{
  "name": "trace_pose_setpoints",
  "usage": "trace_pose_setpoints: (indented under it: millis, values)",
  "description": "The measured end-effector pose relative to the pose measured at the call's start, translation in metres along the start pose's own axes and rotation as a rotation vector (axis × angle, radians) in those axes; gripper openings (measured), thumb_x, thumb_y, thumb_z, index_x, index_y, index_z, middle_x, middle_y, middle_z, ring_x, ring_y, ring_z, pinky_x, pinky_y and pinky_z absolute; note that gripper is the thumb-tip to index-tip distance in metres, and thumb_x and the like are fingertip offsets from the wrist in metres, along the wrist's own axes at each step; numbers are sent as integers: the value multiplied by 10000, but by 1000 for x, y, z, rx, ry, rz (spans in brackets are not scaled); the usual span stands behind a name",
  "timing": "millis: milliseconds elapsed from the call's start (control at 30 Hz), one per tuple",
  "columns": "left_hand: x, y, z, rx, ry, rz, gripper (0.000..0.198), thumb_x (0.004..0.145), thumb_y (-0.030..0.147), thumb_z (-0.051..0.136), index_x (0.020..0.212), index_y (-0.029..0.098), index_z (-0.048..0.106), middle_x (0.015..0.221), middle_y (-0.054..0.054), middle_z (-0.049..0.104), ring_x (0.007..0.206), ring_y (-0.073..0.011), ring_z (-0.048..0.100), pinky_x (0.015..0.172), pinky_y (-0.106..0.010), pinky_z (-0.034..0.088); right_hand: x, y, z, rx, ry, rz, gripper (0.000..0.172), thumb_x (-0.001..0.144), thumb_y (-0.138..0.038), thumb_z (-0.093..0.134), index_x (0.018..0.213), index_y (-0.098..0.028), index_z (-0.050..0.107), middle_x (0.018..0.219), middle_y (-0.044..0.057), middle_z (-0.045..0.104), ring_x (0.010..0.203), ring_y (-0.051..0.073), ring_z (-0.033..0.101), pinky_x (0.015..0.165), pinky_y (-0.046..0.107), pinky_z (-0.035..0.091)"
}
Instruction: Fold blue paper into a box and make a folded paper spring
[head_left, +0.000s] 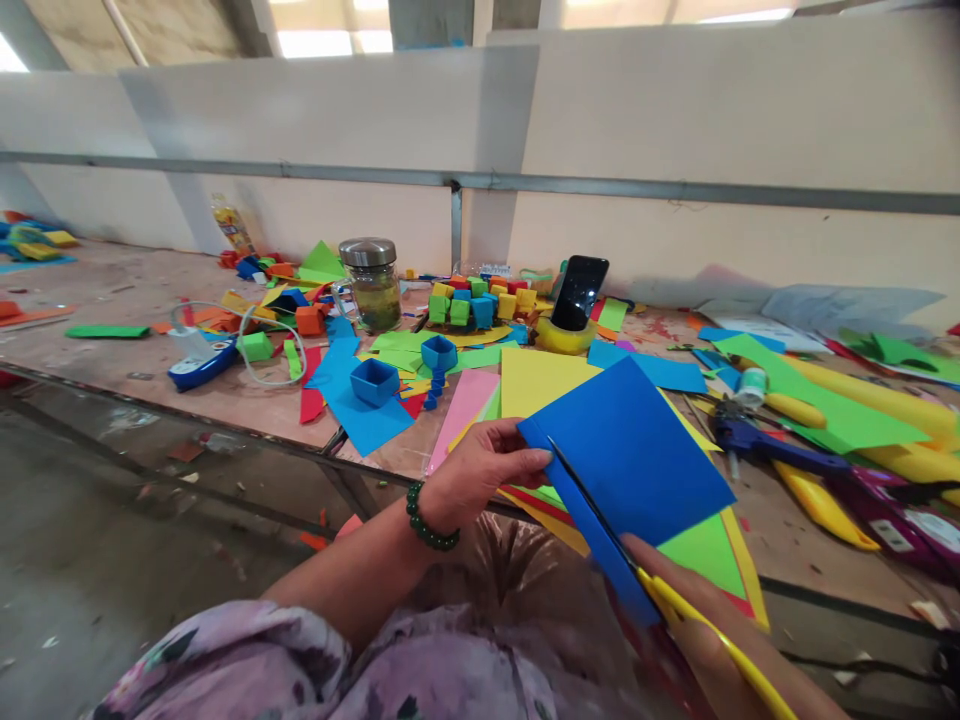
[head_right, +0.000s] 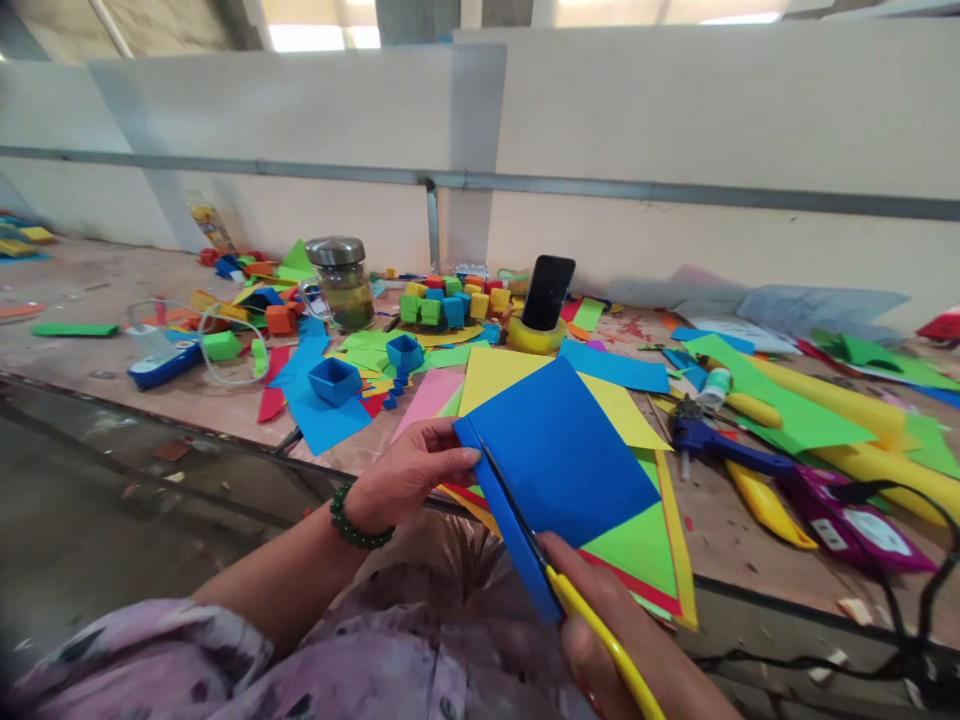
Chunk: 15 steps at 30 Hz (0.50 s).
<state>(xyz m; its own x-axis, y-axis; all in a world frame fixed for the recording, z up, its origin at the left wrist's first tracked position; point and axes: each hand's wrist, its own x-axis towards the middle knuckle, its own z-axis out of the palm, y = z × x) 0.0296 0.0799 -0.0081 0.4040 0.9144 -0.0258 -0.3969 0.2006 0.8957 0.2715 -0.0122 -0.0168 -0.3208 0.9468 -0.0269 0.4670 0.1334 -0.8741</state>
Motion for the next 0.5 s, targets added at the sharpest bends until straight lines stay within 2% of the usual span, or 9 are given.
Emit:
trace_pose_setpoints:
  millis: [100,233,367,500]
  values:
    - [0,-1,0,-4,-3,2,371,636,369,820,878,120,687,826,-42,672,700,-127,629,704,-258,502,4,-9,3,31,-2,33,794,747,-792,381,1246,-225,627,788,130,709,772,346,687,576,379,553]
    - [1,-4,-1,-3,-9,0,366,649,360,812,899,122,688,828,-40,666,706,-123,627,690,-242,495,13,-20,5,41,-18,-29,810,691,-849,375,1122,-236,684,690,98,672,800,352,671,647,395,553]
    - [2,-5,-1,-10,1,-20,399,628,371,823,906,121,686,832,-45,669,710,-133,631,704,-258,502,14,-21,5,37,-19,-40,803,718,-832,360,1149,-227,666,711,92,676,792,333,668,652,390,555]
    - [2,-3,1,-19,5,-20,379,620,358,828,872,114,683,807,-39,662,693,-124,628,695,-251,507,6,-9,4,-1,26,-2,761,721,-805,410,1187,-253,650,829,107,705,860,347,671,619,380,562]
